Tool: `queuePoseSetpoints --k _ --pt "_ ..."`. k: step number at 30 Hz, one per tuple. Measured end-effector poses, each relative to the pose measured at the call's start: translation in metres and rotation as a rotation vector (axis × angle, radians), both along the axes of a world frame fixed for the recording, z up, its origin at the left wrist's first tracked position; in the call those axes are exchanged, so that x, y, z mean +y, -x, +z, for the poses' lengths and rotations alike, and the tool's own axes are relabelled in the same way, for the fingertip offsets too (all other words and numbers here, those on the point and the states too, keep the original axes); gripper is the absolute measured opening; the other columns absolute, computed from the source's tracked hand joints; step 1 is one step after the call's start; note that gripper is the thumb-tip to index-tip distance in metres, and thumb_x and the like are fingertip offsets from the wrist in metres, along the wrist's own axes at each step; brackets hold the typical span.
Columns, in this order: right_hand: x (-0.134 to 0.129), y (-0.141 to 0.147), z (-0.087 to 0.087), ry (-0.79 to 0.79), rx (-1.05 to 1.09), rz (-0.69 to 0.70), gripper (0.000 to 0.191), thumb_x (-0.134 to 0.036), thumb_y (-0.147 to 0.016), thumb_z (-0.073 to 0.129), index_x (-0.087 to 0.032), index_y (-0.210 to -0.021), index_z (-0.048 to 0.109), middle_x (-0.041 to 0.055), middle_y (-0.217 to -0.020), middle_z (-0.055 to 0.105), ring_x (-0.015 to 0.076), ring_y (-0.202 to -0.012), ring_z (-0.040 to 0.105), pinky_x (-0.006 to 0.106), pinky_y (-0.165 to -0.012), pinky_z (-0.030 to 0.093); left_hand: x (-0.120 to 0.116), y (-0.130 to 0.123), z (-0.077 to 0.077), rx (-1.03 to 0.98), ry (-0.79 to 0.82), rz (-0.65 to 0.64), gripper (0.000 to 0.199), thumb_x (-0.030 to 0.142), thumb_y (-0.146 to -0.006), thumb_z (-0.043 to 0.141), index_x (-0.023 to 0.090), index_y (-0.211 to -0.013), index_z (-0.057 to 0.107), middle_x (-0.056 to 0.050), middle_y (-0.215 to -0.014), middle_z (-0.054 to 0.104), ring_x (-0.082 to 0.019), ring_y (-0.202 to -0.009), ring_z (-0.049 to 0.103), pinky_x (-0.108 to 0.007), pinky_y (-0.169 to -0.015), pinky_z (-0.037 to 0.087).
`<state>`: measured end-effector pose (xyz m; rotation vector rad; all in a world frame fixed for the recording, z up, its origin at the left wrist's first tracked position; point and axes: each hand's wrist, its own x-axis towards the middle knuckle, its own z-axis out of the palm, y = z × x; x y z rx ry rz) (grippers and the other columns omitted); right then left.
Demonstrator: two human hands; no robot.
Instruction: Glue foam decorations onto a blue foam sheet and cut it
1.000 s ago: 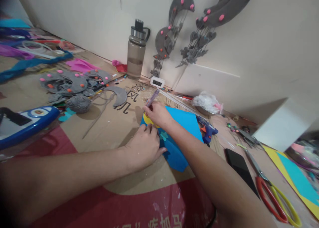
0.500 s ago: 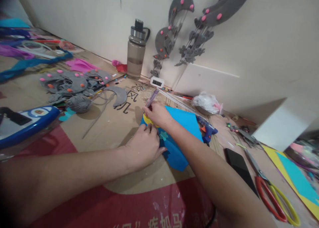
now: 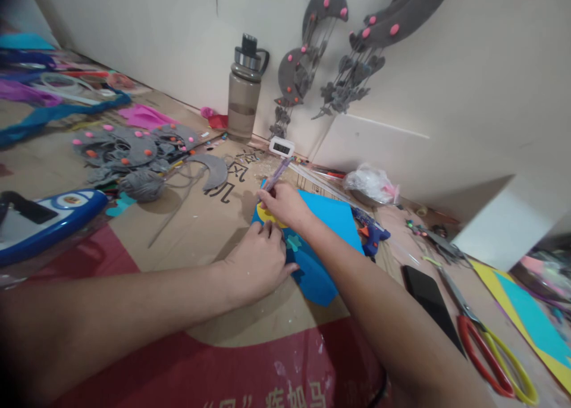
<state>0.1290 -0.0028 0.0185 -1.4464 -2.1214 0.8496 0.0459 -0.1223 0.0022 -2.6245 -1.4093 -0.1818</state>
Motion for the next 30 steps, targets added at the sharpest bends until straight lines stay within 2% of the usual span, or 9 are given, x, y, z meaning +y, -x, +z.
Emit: queuePoseSetpoints --k 5,11,16,26,30 --pt "-0.0019 -0.0005 -0.0006 0.059 0.135 -0.064 0.022 -0.020 -0.094 0.058 -0.017 -0.073 0.060 0.0036 -0.066 0.071 0.0122 -0.057 0.065 0.022 -0.057 0.054 0.0001 0.0002 -0.0004 0.010 -0.009 -0.007 0.060 0.056 -0.098 0.048 0.004 -0.108 0.076 -0.029 -0.114 0.068 -0.041 -0.106 0.063 -0.046 -0.081 0.044" --pt "0.0033 -0.0007 -0.0074 -0.062 0.016 0.003 0.023 -0.024 -0.094 0.058 -0.018 -0.072 0.061 0.0059 -0.071 0.074 0.0149 -0.061 0.068 0.025 -0.059 0.054 0.0011 0.0000 -0.0023 0.008 -0.003 -0.005 0.057 0.057 -0.098 0.049 0.008 -0.107 0.077 -0.025 -0.112 0.070 -0.038 -0.103 0.064 -0.044 -0.081 0.044" --pt "0.0062 -0.0001 -0.0094 -0.149 -0.070 0.048 0.022 -0.026 -0.094 0.056 -0.019 -0.074 0.060 0.0046 -0.072 0.074 0.0157 -0.064 0.069 0.026 -0.064 0.053 0.0003 -0.0007 -0.0033 0.011 -0.007 0.003 0.059 0.057 -0.097 0.050 0.006 -0.110 0.076 -0.028 -0.116 0.068 -0.039 -0.104 0.064 -0.044 -0.080 0.044" --pt "-0.0011 0.0021 -0.0007 -0.182 -0.163 0.069 0.019 -0.025 -0.093 0.056 -0.020 -0.075 0.058 0.0036 -0.071 0.072 0.0152 -0.063 0.066 0.025 -0.062 0.049 0.0018 -0.0001 -0.0032 0.010 -0.017 0.001 0.058 0.057 -0.098 0.049 0.007 -0.109 0.076 -0.026 -0.112 0.069 -0.036 -0.099 0.064 -0.044 -0.078 0.044" --pt "-0.0017 0.0021 -0.0022 -0.131 -0.102 0.060 0.018 -0.024 -0.092 0.057 -0.020 -0.074 0.057 0.0033 -0.069 0.071 0.0153 -0.063 0.067 0.025 -0.060 0.049 0.0008 -0.0005 -0.0022 0.015 0.001 0.001 0.057 0.056 -0.099 0.048 0.007 -0.109 0.077 -0.027 -0.114 0.069 -0.037 -0.104 0.064 -0.045 -0.082 0.044"
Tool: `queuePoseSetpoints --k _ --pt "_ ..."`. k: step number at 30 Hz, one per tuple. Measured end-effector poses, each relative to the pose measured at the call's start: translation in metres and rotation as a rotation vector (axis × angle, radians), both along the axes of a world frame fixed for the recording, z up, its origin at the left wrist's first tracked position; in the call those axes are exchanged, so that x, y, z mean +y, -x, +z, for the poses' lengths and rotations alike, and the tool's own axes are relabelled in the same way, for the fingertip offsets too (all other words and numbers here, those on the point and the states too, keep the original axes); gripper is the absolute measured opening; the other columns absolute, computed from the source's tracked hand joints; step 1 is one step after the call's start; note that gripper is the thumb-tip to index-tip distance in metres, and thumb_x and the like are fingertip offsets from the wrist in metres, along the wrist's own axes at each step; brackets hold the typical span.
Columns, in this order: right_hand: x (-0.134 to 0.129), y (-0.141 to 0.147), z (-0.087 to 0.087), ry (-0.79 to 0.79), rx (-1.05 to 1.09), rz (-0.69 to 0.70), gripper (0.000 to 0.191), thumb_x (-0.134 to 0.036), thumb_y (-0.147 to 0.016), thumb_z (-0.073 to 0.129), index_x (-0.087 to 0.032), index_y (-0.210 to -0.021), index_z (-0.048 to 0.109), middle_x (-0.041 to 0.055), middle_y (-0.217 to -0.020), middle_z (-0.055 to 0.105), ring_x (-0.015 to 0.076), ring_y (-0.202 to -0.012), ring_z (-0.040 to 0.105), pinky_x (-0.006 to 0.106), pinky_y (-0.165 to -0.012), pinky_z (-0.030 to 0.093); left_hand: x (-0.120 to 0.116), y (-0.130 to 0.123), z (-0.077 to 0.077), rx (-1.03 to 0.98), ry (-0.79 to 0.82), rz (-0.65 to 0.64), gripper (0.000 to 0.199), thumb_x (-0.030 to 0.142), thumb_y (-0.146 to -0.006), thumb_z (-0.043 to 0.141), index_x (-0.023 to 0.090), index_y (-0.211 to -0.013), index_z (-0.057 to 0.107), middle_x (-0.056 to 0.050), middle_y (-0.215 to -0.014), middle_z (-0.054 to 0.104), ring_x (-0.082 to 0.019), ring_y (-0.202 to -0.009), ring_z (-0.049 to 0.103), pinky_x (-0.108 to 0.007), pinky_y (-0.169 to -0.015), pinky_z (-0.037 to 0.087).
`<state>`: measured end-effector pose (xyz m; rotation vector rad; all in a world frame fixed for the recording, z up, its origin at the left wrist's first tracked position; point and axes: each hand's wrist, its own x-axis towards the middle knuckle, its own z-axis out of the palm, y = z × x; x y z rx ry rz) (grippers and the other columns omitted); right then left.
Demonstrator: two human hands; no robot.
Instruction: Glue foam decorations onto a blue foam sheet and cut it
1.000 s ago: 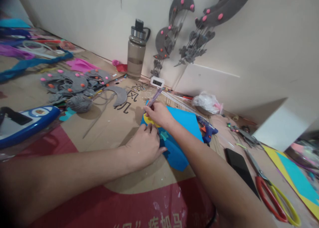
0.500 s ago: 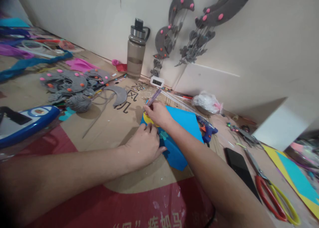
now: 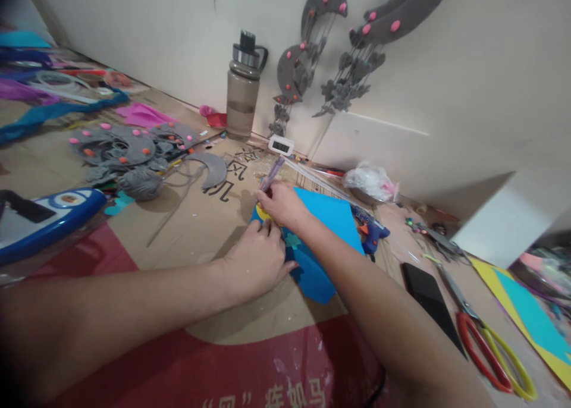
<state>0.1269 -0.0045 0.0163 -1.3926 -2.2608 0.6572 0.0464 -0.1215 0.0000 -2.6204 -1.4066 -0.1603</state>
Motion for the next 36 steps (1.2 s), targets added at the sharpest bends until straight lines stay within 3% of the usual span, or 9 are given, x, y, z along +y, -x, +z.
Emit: queuePoseSetpoints --k 4,10,14,20,29,36 --pt "-0.001 -0.011 0.003 0.042 0.269 -0.052 0.016 -0.028 -0.092 0.057 -0.020 -0.078 0.057 0.0010 -0.067 0.069 0.0139 -0.063 0.066 0.024 -0.062 0.052 0.000 0.000 0.003 0.008 -0.001 0.003 0.060 0.056 -0.099 0.047 0.005 -0.109 0.076 -0.028 -0.115 0.068 -0.039 -0.108 0.062 -0.045 -0.083 0.044" --pt "-0.019 -0.049 0.009 -0.087 0.609 -0.182 0.027 -0.048 -0.090 0.062 -0.022 -0.089 0.055 0.0006 -0.070 0.069 0.0147 -0.063 0.066 0.028 -0.064 0.056 0.002 0.002 0.006 0.016 0.039 0.009 0.061 0.056 -0.100 0.045 0.004 -0.110 0.074 -0.026 -0.109 0.069 -0.038 -0.104 0.063 -0.045 -0.082 0.046" --pt "-0.032 -0.070 0.004 -0.119 0.643 -0.204 0.033 -0.055 -0.089 0.061 -0.023 -0.098 0.057 0.0027 -0.081 0.072 0.0177 -0.074 0.071 0.033 -0.074 0.059 0.004 0.003 0.005 0.006 0.030 0.014 0.060 0.055 -0.100 0.044 0.004 -0.110 0.073 -0.024 -0.108 0.069 -0.036 -0.100 0.064 -0.046 -0.083 0.047" --pt "-0.033 -0.088 -0.003 -0.259 0.761 -0.329 0.030 -0.052 -0.093 0.056 -0.024 -0.105 0.057 0.0053 -0.089 0.074 0.0200 -0.083 0.073 0.036 -0.080 0.059 0.005 0.005 0.014 0.029 0.056 0.003 0.052 0.049 -0.101 0.045 0.005 -0.108 0.072 -0.022 -0.107 0.070 -0.035 -0.100 0.066 -0.047 -0.084 0.050" --pt "-0.038 -0.088 -0.019 -0.194 0.628 -0.204 0.023 -0.045 -0.097 0.053 -0.024 -0.106 0.056 0.0042 -0.091 0.075 0.0198 -0.094 0.074 0.036 -0.091 0.055 0.005 0.005 0.025 -0.009 0.133 0.043 0.046 0.046 -0.101 0.046 0.007 -0.110 0.068 -0.019 -0.107 0.071 -0.035 -0.099 0.067 -0.049 -0.086 0.050" --pt "-0.032 -0.091 -0.032 -0.062 0.554 -0.087 0.022 -0.044 -0.099 0.049 -0.023 -0.103 0.055 0.0048 -0.087 0.076 0.0198 -0.088 0.074 0.035 -0.083 0.058 0.016 0.012 0.021 -0.042 0.124 0.100 0.030 0.027 -0.102 0.041 0.012 -0.109 0.066 -0.015 -0.100 0.074 -0.031 -0.088 0.071 -0.042 -0.075 0.052"
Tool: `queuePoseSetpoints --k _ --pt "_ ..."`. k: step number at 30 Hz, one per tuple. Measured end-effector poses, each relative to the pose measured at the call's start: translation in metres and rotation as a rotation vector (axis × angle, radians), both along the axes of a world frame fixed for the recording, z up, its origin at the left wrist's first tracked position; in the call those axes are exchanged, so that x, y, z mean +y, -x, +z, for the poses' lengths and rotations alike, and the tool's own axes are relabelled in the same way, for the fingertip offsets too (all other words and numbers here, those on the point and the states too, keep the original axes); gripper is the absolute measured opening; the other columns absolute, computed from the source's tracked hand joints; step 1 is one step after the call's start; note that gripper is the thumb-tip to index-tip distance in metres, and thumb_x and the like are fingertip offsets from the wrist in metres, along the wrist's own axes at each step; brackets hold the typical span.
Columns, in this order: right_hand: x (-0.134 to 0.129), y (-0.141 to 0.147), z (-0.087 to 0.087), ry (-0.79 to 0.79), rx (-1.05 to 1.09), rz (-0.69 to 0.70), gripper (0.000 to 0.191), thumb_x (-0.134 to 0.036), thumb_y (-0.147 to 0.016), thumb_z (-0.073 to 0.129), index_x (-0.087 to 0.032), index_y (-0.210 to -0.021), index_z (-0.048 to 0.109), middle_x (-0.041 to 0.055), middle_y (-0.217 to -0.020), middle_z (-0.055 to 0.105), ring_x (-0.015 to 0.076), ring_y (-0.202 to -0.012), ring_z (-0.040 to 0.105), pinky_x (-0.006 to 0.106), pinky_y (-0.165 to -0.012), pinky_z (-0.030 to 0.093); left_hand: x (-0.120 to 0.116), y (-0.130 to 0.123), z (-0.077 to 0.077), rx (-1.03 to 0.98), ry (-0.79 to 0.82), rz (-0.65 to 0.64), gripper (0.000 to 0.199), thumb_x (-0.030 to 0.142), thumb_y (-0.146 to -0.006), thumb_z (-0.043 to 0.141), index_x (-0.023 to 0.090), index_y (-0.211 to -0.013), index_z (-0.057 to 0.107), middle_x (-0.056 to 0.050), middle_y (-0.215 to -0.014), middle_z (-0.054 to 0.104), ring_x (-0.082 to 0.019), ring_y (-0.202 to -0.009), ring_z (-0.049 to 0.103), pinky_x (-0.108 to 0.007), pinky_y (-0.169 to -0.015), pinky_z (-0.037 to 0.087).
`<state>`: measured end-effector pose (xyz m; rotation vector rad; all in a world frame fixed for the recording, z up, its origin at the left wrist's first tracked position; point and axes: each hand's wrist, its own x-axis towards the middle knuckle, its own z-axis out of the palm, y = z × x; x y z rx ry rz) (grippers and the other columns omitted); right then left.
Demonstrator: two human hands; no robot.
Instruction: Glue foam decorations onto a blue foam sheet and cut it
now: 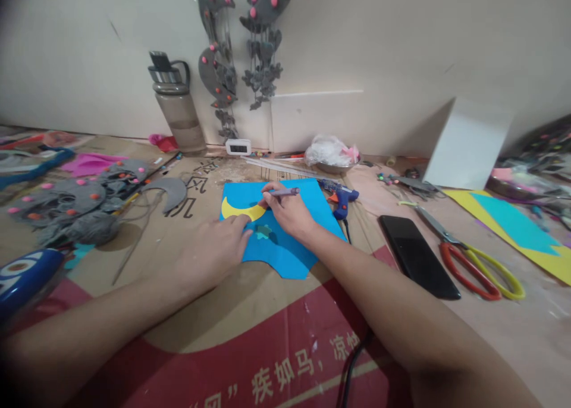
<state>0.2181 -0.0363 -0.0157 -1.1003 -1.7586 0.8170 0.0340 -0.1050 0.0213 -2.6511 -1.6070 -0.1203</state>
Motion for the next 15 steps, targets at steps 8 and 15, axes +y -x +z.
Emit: queuePoseSetpoints --k 8,15 --pt "0.001 0.000 0.001 0.024 0.002 -0.023 0.016 -0.039 -0.100 0.049 -0.024 -0.098 0.055 0.0041 -0.086 0.074 0.0192 -0.087 0.075 0.035 -0.084 0.059 0.047 0.028 -0.006 -0.333 0.036 -0.032 0.031 0.017 -0.097 0.047 0.019 -0.108 0.075 -0.005 -0.117 0.075 -0.022 -0.106 0.069 -0.034 -0.095 0.052" --pt "0.004 -0.002 -0.004 0.011 0.025 -0.012 0.020 -0.042 -0.100 0.050 -0.023 -0.097 0.056 0.0047 -0.087 0.075 0.0185 -0.085 0.075 0.034 -0.083 0.060 0.055 0.035 -0.013 -0.337 0.044 -0.142 0.027 0.012 -0.094 0.053 0.015 -0.103 0.078 -0.007 -0.114 0.076 -0.020 -0.108 0.068 -0.034 -0.101 0.050"
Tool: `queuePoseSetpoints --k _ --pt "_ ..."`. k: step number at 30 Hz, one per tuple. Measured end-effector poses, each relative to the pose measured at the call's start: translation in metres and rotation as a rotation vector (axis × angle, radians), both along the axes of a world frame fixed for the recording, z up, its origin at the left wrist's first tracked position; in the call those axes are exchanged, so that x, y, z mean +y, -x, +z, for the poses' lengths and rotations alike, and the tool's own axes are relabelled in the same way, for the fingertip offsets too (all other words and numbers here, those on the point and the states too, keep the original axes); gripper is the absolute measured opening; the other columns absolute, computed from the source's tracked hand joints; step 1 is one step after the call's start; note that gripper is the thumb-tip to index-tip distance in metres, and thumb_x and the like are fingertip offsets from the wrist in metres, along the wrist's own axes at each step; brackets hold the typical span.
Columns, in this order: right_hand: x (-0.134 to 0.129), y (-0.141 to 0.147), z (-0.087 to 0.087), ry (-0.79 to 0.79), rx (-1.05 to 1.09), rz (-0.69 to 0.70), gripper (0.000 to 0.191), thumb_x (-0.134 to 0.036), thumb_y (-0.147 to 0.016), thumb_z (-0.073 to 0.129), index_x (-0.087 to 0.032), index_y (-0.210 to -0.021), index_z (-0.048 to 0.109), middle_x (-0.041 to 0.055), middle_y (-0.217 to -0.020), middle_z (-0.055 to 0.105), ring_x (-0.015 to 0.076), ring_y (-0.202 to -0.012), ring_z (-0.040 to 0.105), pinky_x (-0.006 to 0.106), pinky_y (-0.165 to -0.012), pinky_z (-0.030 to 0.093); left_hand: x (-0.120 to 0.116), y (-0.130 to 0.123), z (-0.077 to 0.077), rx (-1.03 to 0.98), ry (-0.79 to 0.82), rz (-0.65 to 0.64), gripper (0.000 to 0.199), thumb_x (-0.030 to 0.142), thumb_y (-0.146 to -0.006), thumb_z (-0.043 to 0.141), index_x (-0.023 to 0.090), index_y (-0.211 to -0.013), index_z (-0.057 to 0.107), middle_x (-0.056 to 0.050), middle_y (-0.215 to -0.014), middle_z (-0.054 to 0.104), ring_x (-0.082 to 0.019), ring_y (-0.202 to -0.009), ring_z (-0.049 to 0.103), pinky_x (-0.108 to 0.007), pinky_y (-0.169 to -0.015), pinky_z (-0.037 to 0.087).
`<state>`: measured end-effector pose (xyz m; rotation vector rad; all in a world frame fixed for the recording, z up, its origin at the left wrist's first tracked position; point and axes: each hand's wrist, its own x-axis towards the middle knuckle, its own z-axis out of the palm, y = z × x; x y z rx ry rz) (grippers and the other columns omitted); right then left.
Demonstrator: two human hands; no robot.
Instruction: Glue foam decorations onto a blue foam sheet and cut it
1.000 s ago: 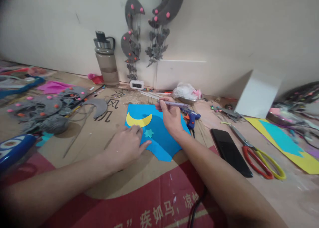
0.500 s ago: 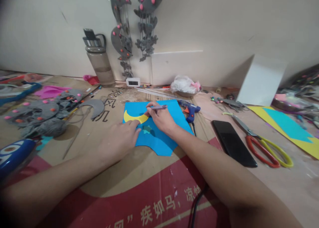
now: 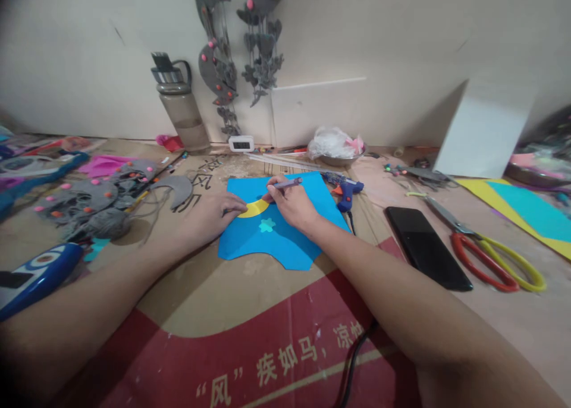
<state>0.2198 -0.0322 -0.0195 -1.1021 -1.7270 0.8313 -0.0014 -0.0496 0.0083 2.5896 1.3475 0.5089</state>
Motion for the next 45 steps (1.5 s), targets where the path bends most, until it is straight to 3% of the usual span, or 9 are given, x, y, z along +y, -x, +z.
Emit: queuePoseSetpoints --k 7,10,15,22,27,34,40,45 --pt "-0.001 0.000 0.004 0.088 0.143 -0.017 0.012 -0.035 -0.098 0.051 -0.023 -0.096 0.055 0.0026 -0.083 0.076 0.0182 -0.083 0.076 0.035 -0.086 0.059 0.004 0.004 -0.004 0.074 -0.066 -0.143 0.030 0.011 -0.093 0.049 0.018 -0.097 0.078 -0.008 -0.112 0.075 -0.020 -0.107 0.067 -0.037 -0.100 0.051" --pt "-0.001 -0.004 0.006 0.014 0.282 -0.113 0.012 -0.036 -0.098 0.051 -0.025 -0.098 0.055 0.0013 -0.084 0.076 0.0177 -0.085 0.076 0.036 -0.091 0.057 0.005 0.005 -0.005 0.091 -0.080 -0.191 0.031 0.010 -0.094 0.047 0.017 -0.096 0.078 -0.009 -0.111 0.075 -0.021 -0.106 0.067 -0.037 -0.100 0.051" --pt "0.010 -0.012 0.002 -0.066 0.489 -0.331 0.018 -0.044 -0.096 0.049 -0.026 -0.097 0.050 -0.0002 -0.078 0.073 0.0179 -0.076 0.075 0.037 -0.087 0.058 0.003 0.009 -0.012 0.056 -0.160 -0.195 0.030 0.011 -0.096 0.048 0.014 -0.102 0.077 -0.011 -0.114 0.074 -0.022 -0.106 0.067 -0.037 -0.097 0.053" --pt "0.011 -0.012 0.001 0.002 0.530 -0.376 0.018 -0.043 -0.095 0.048 -0.026 -0.100 0.050 0.0015 -0.081 0.074 0.0170 -0.073 0.073 0.033 -0.077 0.057 -0.001 0.012 -0.016 0.021 -0.181 -0.191 0.033 0.011 -0.096 0.046 0.015 -0.108 0.076 -0.010 -0.117 0.074 -0.022 -0.110 0.067 -0.039 -0.104 0.051" --pt "0.002 -0.010 0.005 -0.072 0.363 -0.347 0.022 -0.042 -0.095 0.050 -0.025 -0.107 0.057 0.0044 -0.094 0.076 0.0183 -0.083 0.072 0.037 -0.083 0.056 -0.003 0.014 -0.019 0.002 -0.181 -0.176 0.036 0.008 -0.092 0.045 0.014 -0.113 0.074 -0.011 -0.123 0.071 -0.022 -0.115 0.065 -0.040 -0.105 0.052" --pt "-0.010 -0.005 0.008 -0.163 0.003 -0.235 0.026 -0.048 -0.099 0.047 -0.028 -0.108 0.061 0.0034 -0.095 0.076 0.0242 -0.100 0.067 0.046 -0.095 0.050 0.002 0.015 -0.028 -0.016 -0.229 -0.205 0.037 0.004 -0.090 0.045 0.014 -0.108 0.076 -0.010 -0.117 0.072 -0.024 -0.109 0.067 -0.040 -0.101 0.055" --pt "-0.011 0.000 0.010 -0.122 -0.348 -0.174 0.023 -0.038 -0.101 0.045 -0.027 -0.101 0.065 0.0031 -0.099 0.076 0.0266 -0.104 0.065 0.046 -0.097 0.047 -0.004 0.015 -0.022 0.001 -0.199 -0.177 0.038 0.003 -0.086 0.047 0.013 -0.110 0.075 -0.011 -0.117 0.073 -0.027 -0.108 0.068 -0.046 -0.099 0.057" --pt "-0.011 0.001 0.013 -0.072 -0.409 -0.176 0.023 -0.033 -0.102 0.043 -0.024 -0.104 0.064 0.0044 -0.102 0.077 0.0257 -0.108 0.063 0.042 -0.096 0.046 -0.009 0.014 -0.015 0.014 -0.182 -0.175 0.039 0.003 -0.085 0.048 0.011 -0.111 0.075 -0.011 -0.119 0.074 -0.027 -0.111 0.068 -0.046 -0.103 0.054"
